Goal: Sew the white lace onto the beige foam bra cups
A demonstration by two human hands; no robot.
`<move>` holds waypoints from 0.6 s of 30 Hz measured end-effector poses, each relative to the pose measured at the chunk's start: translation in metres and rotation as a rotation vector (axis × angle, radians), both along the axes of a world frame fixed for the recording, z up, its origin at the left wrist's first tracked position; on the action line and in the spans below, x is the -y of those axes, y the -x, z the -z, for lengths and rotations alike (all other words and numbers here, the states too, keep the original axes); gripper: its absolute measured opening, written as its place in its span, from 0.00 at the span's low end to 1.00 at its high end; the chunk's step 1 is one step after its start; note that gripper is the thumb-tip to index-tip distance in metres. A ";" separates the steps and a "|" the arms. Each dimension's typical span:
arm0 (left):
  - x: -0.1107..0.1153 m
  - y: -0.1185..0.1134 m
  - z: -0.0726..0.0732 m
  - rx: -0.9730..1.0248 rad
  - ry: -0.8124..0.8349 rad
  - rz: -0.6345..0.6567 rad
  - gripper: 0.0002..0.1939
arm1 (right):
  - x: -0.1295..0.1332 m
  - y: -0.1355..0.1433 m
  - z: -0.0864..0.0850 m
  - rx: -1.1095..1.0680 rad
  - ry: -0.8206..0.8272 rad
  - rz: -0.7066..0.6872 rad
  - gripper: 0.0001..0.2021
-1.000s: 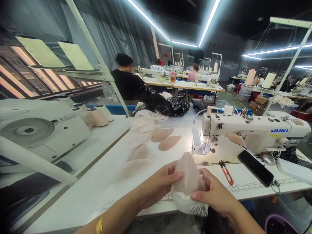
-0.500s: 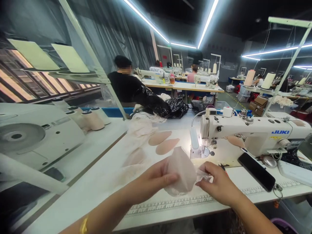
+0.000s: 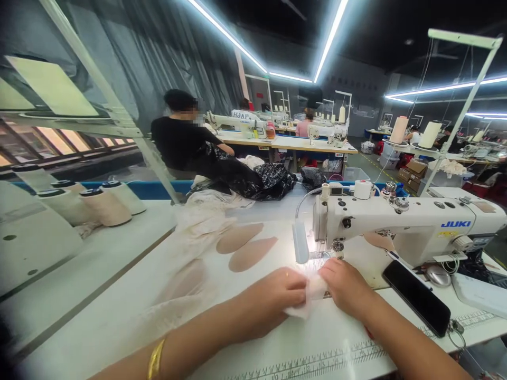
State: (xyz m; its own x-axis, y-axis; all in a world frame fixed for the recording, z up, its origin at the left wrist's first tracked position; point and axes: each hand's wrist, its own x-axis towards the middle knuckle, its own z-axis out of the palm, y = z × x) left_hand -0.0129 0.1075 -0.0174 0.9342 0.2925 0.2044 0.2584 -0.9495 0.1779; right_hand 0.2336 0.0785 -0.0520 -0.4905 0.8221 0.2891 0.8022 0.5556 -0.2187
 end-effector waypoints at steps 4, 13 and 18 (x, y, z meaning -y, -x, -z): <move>-0.042 -0.014 -0.004 0.049 -0.043 -0.033 0.11 | -0.019 -0.009 -0.001 0.033 -0.026 0.117 0.18; -0.032 -0.010 -0.021 0.142 0.163 0.000 0.09 | -0.003 -0.013 -0.001 -0.039 -0.166 0.239 0.15; -0.028 -0.007 -0.020 0.162 0.249 0.092 0.08 | 0.008 -0.004 -0.005 -0.123 -0.136 -0.071 0.23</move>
